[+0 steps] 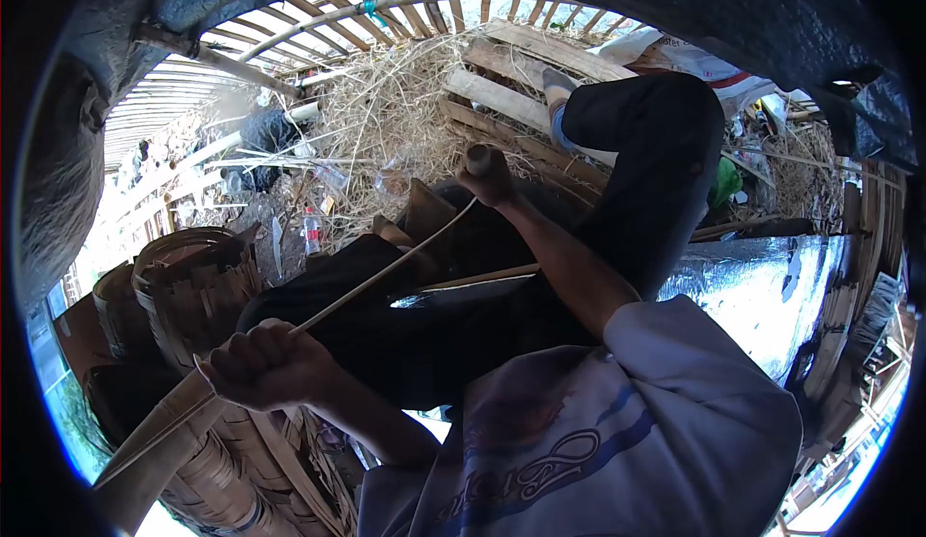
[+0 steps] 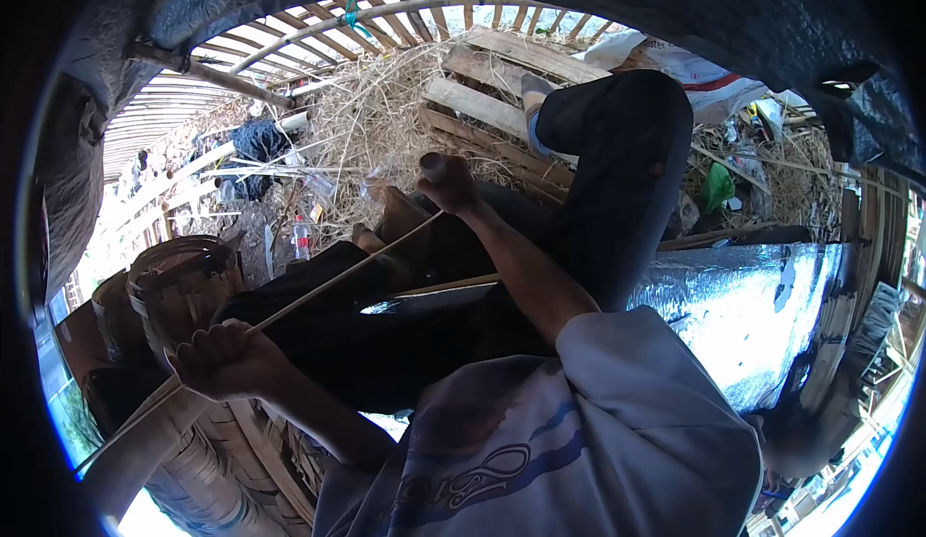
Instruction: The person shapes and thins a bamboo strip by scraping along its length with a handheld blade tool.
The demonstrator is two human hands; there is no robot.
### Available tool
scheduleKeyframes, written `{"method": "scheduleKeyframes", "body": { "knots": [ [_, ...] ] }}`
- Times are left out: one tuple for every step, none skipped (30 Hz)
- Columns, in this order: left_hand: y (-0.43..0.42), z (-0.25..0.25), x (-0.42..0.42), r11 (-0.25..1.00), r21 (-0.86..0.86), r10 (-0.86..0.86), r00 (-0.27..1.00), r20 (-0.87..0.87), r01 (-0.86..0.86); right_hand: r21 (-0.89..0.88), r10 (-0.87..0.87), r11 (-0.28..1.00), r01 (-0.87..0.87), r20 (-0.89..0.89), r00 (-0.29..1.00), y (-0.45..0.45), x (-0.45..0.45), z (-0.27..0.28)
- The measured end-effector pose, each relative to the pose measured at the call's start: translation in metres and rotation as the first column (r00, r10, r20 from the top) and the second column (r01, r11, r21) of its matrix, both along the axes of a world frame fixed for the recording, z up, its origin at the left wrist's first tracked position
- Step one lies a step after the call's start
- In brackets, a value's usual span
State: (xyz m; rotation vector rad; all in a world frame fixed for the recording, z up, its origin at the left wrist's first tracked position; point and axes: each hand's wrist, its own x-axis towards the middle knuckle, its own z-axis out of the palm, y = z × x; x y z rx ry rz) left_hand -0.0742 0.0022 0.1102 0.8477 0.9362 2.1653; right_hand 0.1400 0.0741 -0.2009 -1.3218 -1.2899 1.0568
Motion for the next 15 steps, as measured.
{"method": "scheduleKeyframes", "body": {
  "knots": [
    [0.002,0.0,0.001,1.0,-0.006,0.025,1.0,-0.007,-0.025,0.012,-0.007,1.0,0.006,0.003,1.0,0.007,0.003,0.011],
    [0.002,0.0,0.001,1.0,-0.004,0.016,1.0,-0.007,-0.016,-0.056,0.007,0.998,-0.007,0.004,1.0,0.009,0.005,0.022],
    [0.002,0.0,0.002,1.0,0.012,-0.024,1.0,-0.007,0.024,-0.126,0.024,0.992,-0.024,0.002,1.0,0.01,0.006,0.026],
    [0.002,0.0,0.002,0.998,0.03,-0.06,0.998,-0.009,0.06,-0.212,0.023,0.976,-0.052,-0.138,0.99,0.01,0.006,0.026],
    [0.003,0.0,0.003,0.998,0.03,-0.057,0.998,-0.01,0.057,-0.211,0.026,0.976,-0.055,-0.139,0.99,0.01,0.005,0.028],
    [0.003,0.001,0.004,0.999,0.024,-0.039,0.999,-0.017,0.04,-0.18,-0.007,0.983,-0.044,-0.276,0.961,0.006,0.003,0.033],
    [0.001,0.001,0.005,1.0,0.013,-0.02,1.0,-0.024,0.021,-0.154,-0.037,0.988,-0.029,-0.409,0.912,0.001,0.002,0.036],
    [-0.002,0.001,0.004,1.0,0.0,-0.016,1.0,-0.025,0.016,-0.167,-0.038,0.985,-0.034,-0.41,0.911,-0.007,0.001,0.03],
    [-0.002,0.002,0.003,1.0,-0.019,-0.016,1.0,-0.011,0.015,-0.02,0.039,0.999,-0.043,-0.161,0.986,-0.011,0.001,0.025],
    [0.003,0.001,0.004,1.0,-0.017,-0.017,1.0,0.007,0.017,0.139,0.073,0.986,-0.089,0.113,0.991,-0.003,0.006,0.022],
    [0.006,0.0,0.005,1.0,0.001,-0.022,1.0,0.008,0.022,0.157,0.067,0.984,-0.085,0.116,0.991,0.005,0.011,0.018],
    [0.006,0.0,0.005,0.999,0.013,-0.031,0.999,-0.01,0.031,0.066,0.069,0.995,-0.077,0.115,0.991,0.008,0.015,0.02],
    [0.004,0.0,0.003,0.999,0.016,-0.04,0.999,-0.032,0.04,-0.033,0.074,0.997,-0.07,0.11,0.991,0.007,0.017,0.021],
    [0.003,0.001,0.002,0.999,0.017,-0.038,0.999,-0.036,0.039,-0.175,0.031,0.984,-0.017,0.079,0.996,0.009,0.019,0.007],
    [0.003,0.001,0.001,0.998,0.021,-0.057,0.998,-0.025,0.058,-0.173,0.034,0.985,-0.02,0.078,0.996,0.012,0.016,0.012]
  ]
}}
